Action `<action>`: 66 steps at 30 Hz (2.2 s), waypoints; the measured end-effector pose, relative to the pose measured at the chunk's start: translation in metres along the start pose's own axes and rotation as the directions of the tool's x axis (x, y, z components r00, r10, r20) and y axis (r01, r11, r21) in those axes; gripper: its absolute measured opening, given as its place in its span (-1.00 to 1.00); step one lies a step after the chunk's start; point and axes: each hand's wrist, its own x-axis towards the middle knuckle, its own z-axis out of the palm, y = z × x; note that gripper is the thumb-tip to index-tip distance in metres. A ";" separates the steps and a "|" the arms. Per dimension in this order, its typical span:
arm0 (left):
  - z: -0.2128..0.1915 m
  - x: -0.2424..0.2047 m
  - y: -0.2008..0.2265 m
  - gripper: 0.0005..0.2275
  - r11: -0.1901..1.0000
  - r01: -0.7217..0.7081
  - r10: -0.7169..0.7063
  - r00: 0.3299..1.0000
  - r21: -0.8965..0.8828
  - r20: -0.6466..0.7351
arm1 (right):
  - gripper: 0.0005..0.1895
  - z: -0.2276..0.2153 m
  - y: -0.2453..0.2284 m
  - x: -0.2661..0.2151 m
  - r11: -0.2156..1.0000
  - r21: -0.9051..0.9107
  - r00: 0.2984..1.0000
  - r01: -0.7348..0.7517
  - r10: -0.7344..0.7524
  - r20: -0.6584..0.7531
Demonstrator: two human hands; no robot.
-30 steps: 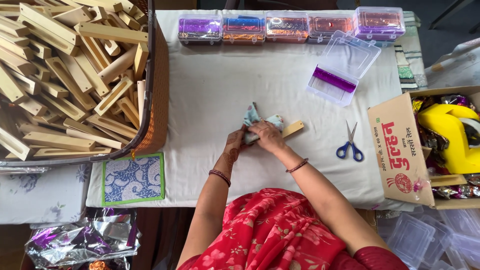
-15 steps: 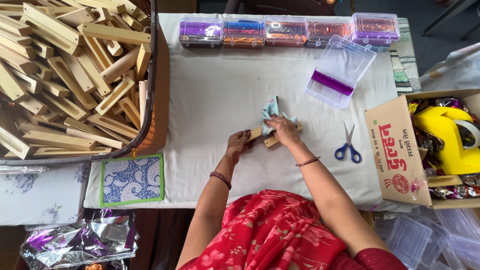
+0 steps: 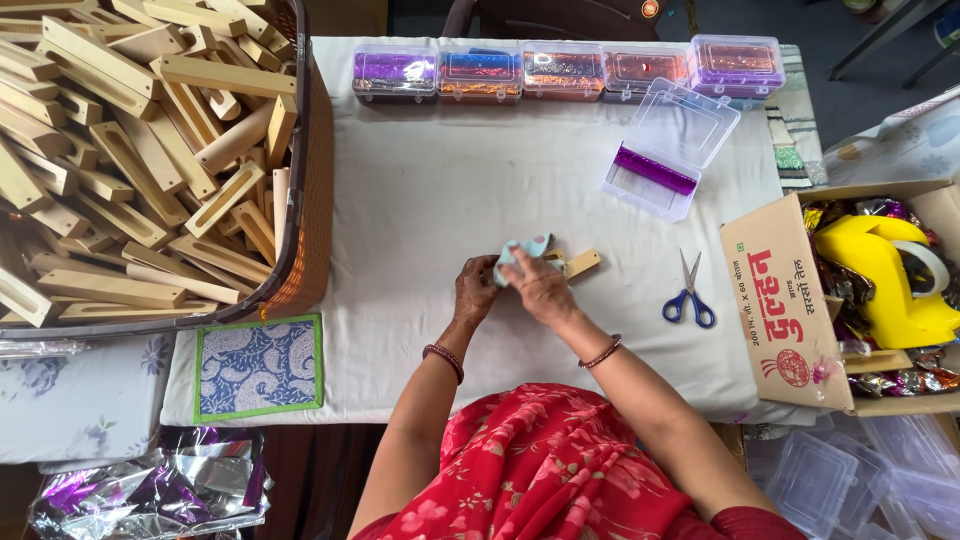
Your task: Cleaning small wooden pieces and wrapping a toy in purple foil.
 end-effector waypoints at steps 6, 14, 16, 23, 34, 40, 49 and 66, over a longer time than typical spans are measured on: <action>-0.017 -0.012 0.017 -0.63 0.997 -0.049 0.045 0.997 0.065 0.067 | -0.84 0.029 0.053 -0.018 0.991 -0.110 0.991 -0.079 0.090 0.095; -0.010 -0.007 0.001 -0.63 0.995 -0.082 0.080 0.996 0.049 0.034 | -0.82 0.039 0.019 -0.004 0.941 -0.252 0.940 -0.225 0.278 0.196; -0.007 -0.007 -0.005 -0.63 0.997 -0.071 0.070 0.997 0.040 0.040 | -0.81 0.035 -0.003 0.001 0.953 -0.215 0.949 -0.213 0.254 0.185; -0.010 -0.010 0.006 -0.64 0.996 -0.086 0.086 0.996 0.006 0.020 | -0.77 0.025 0.020 -0.005 0.968 0.169 0.979 -0.186 0.168 0.115; 0.003 -0.028 0.012 -0.67 0.992 -0.078 0.088 0.991 0.100 -0.098 | -0.69 -0.022 0.115 -0.040 0.810 -0.181 0.811 -0.557 0.578 0.091; -0.004 -0.036 0.032 -0.43 0.854 -0.259 0.310 0.950 0.451 -0.041 | -0.51 -0.029 0.111 -0.052 0.851 -0.015 0.794 -0.525 0.495 0.352; 0.015 -0.037 0.004 -0.60 0.659 -0.464 0.504 0.856 0.592 0.110 | -0.72 -0.034 0.088 -0.034 0.847 0.098 0.745 -0.522 0.396 0.537; -0.025 -0.023 0.038 -0.15 0.796 -0.356 0.318 0.934 0.489 0.162 | -0.61 0.012 0.027 -0.026 0.810 0.381 0.887 -0.446 0.457 0.068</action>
